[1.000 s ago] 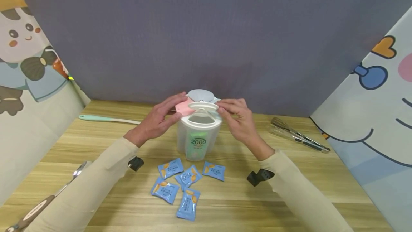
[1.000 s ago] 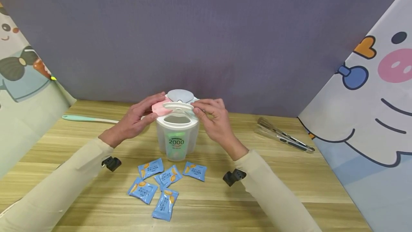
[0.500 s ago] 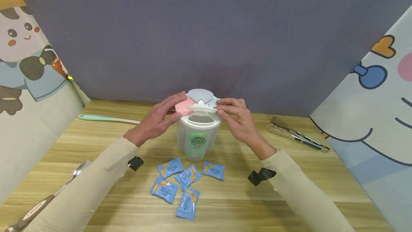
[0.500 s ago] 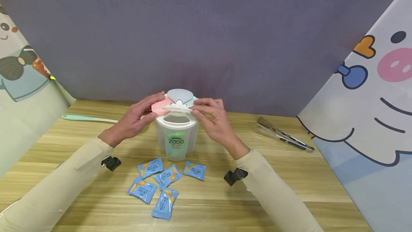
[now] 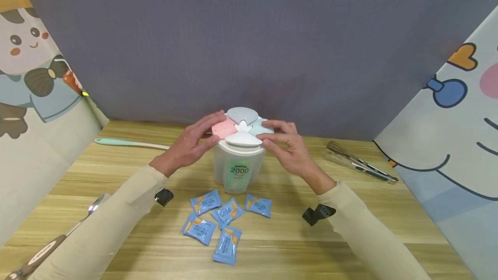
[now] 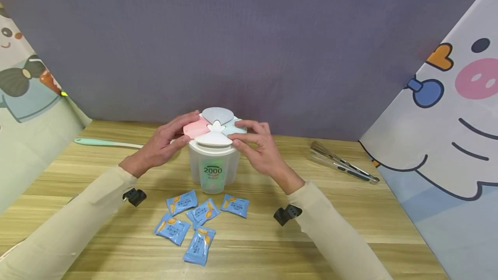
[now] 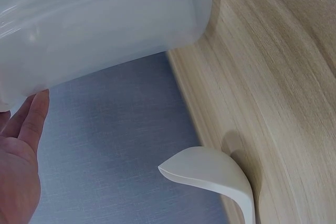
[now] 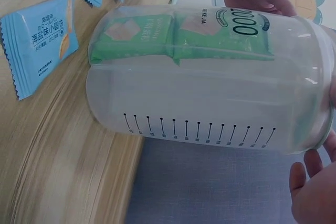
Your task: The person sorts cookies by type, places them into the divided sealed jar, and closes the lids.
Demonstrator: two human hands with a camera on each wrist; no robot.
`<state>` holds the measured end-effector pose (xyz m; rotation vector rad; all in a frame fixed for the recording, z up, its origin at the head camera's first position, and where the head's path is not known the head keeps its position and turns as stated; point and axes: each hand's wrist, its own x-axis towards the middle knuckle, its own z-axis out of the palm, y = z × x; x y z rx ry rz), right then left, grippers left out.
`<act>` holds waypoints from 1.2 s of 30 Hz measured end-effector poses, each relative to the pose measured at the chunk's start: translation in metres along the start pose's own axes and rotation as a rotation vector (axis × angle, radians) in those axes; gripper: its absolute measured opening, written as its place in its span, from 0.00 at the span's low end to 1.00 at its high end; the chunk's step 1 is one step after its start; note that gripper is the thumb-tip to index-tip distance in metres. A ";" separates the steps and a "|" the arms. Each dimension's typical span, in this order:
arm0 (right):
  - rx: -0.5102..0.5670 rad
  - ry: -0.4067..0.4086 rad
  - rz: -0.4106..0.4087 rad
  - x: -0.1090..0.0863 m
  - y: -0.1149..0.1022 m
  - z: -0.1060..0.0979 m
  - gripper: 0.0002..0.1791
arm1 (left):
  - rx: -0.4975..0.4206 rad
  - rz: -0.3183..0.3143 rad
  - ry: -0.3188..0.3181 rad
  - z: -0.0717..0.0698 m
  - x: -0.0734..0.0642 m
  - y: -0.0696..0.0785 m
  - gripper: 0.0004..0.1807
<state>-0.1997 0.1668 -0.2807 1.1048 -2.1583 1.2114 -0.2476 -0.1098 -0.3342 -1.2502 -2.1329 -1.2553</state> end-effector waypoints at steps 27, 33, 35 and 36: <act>-0.010 0.128 0.004 0.003 0.009 0.019 0.08 | 0.001 -0.001 0.000 -0.007 0.008 0.039 0.22; -0.047 0.125 -0.010 0.000 0.026 0.020 0.08 | 0.005 -0.014 -0.005 -0.008 0.008 0.041 0.22; -0.056 0.123 -0.020 0.000 0.028 0.020 0.08 | 0.008 -0.018 -0.005 -0.007 0.008 0.042 0.23; -0.063 0.121 -0.025 0.000 0.029 0.020 0.09 | 0.009 -0.019 -0.005 -0.007 0.008 0.041 0.23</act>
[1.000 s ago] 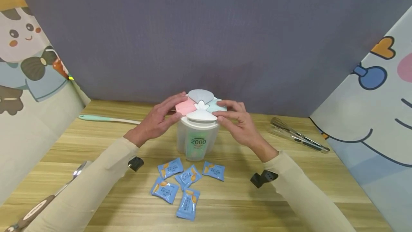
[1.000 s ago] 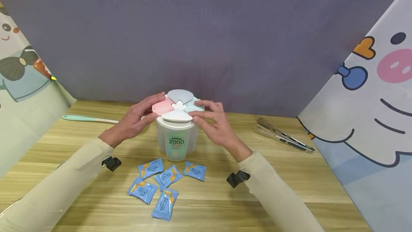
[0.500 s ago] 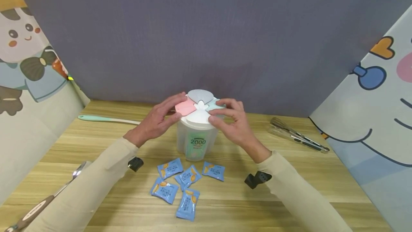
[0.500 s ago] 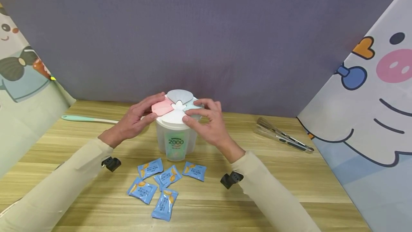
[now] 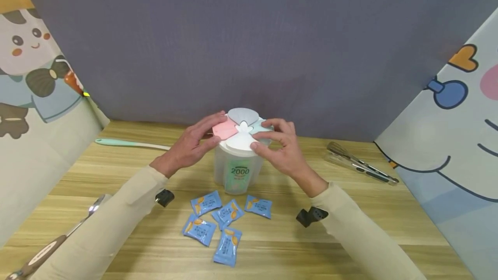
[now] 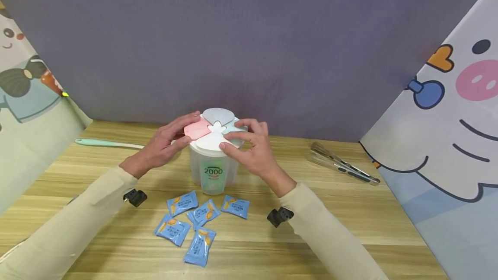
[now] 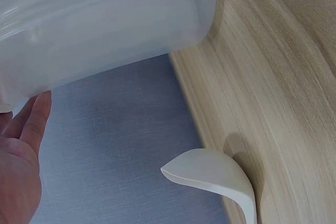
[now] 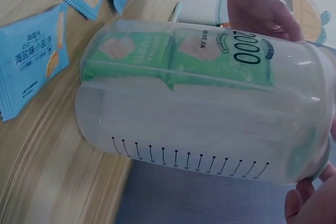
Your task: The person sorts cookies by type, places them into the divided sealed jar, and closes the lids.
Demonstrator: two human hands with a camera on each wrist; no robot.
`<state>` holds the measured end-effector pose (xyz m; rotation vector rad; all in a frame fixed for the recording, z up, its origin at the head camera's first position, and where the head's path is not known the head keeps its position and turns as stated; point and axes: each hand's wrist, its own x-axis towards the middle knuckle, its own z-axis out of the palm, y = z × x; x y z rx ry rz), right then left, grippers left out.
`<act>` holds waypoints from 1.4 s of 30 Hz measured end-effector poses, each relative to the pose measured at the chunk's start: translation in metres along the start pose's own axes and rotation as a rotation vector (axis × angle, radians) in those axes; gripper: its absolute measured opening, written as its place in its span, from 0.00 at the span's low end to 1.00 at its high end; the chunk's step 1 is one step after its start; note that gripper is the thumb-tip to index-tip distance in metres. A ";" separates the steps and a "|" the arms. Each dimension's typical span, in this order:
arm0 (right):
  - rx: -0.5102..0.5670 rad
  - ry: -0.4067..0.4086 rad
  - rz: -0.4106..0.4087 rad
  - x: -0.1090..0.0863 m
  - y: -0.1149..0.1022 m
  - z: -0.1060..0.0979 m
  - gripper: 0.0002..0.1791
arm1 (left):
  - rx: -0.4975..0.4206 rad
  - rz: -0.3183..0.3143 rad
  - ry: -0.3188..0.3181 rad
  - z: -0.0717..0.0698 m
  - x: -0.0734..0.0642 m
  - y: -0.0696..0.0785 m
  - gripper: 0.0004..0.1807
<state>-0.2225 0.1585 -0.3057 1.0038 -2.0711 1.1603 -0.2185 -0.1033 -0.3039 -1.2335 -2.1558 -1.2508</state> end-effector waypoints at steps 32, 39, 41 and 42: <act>0.212 -0.318 0.354 0.006 0.023 -0.024 0.51 | 0.052 -0.180 -0.110 -0.002 -0.003 -0.029 0.44; 0.226 -0.289 0.352 0.003 0.023 -0.027 0.48 | 0.100 -0.201 -0.139 -0.002 0.000 -0.029 0.51; 0.225 -0.283 0.343 0.002 0.024 -0.029 0.46 | 0.109 -0.194 -0.143 -0.003 0.001 -0.030 0.50; 0.225 -0.281 0.340 0.001 0.025 -0.030 0.45 | 0.113 -0.191 -0.144 -0.003 0.001 -0.030 0.50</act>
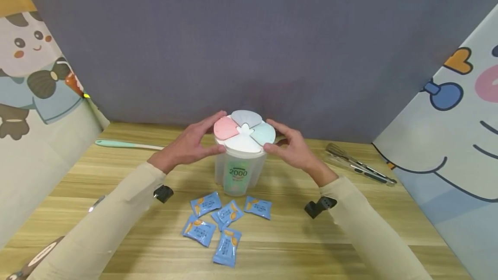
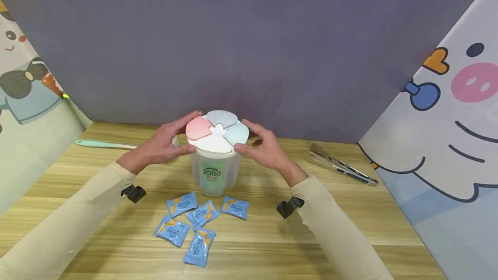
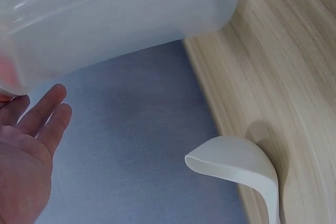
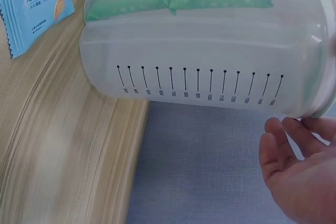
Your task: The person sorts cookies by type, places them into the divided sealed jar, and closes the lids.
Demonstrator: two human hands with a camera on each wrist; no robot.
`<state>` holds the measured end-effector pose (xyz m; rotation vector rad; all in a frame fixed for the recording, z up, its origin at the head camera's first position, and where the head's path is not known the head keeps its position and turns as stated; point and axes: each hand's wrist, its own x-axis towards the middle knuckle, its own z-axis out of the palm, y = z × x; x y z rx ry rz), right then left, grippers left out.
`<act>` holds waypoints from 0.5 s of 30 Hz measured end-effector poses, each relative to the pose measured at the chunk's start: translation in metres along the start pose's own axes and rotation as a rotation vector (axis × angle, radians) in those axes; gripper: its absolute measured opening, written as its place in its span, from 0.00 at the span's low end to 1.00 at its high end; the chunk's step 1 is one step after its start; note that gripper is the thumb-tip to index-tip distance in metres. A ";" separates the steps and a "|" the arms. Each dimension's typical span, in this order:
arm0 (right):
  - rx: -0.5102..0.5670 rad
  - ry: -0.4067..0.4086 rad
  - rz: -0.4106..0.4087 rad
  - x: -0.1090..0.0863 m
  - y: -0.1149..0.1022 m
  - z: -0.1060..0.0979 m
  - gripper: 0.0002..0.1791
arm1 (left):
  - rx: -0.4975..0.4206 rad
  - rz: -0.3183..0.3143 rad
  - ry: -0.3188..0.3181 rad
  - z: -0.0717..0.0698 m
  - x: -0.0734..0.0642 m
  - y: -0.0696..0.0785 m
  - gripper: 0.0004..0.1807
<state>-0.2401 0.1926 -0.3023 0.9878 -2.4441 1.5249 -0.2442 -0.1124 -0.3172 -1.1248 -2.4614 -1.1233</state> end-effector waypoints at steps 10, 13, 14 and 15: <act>-0.022 0.047 -0.037 -0.005 0.001 -0.003 0.29 | 0.054 0.040 0.032 -0.007 -0.005 -0.006 0.42; -0.030 0.083 -0.076 -0.007 -0.002 -0.001 0.25 | 0.054 0.049 0.045 -0.008 -0.007 -0.009 0.38; -0.027 0.095 -0.093 -0.008 -0.006 -0.001 0.23 | 0.054 0.049 0.048 -0.009 -0.007 -0.010 0.37; -0.028 0.107 -0.108 -0.008 -0.009 0.000 0.22 | 0.053 0.049 0.051 -0.009 -0.008 -0.011 0.35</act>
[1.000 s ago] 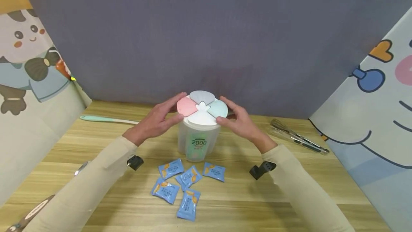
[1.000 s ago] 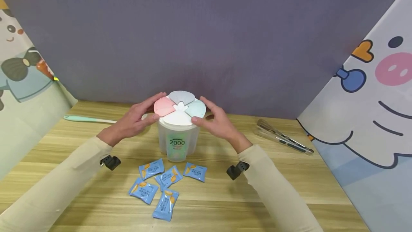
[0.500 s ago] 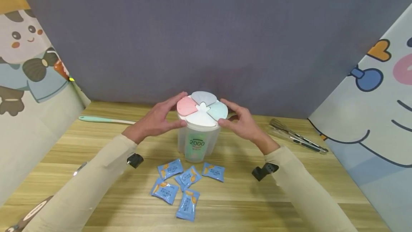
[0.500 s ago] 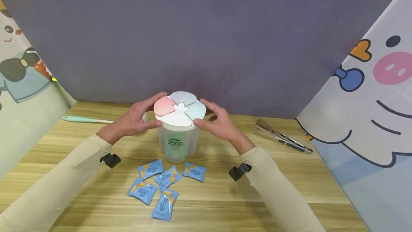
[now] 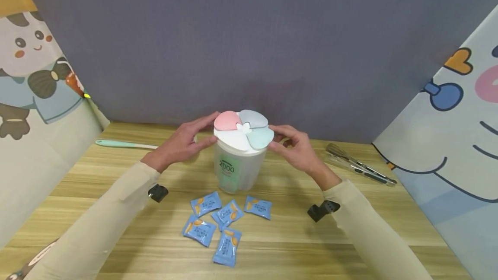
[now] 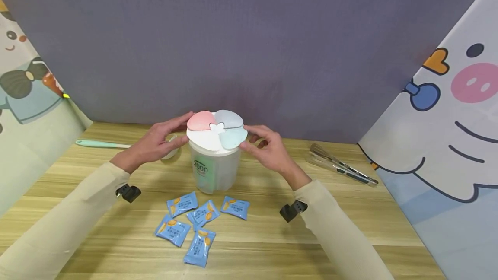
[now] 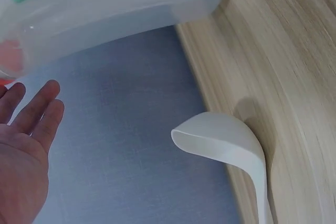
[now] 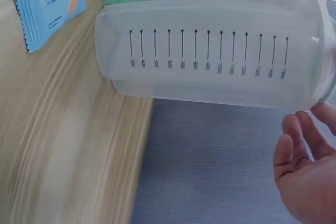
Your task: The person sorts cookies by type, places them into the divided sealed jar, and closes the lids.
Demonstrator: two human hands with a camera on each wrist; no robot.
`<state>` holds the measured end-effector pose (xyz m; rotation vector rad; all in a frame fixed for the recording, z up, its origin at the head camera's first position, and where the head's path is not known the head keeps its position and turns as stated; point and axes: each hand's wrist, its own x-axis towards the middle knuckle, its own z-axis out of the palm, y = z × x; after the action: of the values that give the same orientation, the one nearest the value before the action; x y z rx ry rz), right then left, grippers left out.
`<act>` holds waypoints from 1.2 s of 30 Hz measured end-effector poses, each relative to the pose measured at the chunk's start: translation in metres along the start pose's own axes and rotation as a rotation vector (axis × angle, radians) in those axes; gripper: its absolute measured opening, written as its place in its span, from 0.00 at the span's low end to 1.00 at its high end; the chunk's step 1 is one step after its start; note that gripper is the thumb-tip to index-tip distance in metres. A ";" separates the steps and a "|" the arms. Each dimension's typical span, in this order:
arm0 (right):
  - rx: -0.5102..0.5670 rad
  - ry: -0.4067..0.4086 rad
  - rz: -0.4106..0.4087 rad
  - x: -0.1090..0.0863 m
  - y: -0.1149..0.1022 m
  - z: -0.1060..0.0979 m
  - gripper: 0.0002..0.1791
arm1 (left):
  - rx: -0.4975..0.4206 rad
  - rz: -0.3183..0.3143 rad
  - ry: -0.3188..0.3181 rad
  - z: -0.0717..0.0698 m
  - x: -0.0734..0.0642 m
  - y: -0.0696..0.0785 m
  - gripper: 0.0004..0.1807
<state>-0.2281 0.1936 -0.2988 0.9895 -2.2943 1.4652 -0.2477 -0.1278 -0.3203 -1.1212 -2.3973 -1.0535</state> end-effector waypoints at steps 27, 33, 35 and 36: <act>0.054 -0.092 0.091 0.014 0.020 0.002 0.58 | -0.002 -0.113 0.021 0.003 0.000 0.017 0.57; 0.063 -0.183 0.113 0.017 0.021 0.002 0.60 | -0.002 -0.139 -0.022 0.008 0.006 0.019 0.65; 0.057 -0.184 0.104 0.016 0.019 0.002 0.60 | -0.008 -0.148 -0.025 0.010 0.007 0.018 0.64; 0.053 -0.180 0.099 0.016 0.018 0.003 0.60 | -0.008 -0.153 -0.026 0.010 0.008 0.018 0.63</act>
<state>-0.2514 0.1898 -0.3047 1.0768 -2.4743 1.5410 -0.2388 -0.1086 -0.3142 -0.9721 -2.5354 -1.1027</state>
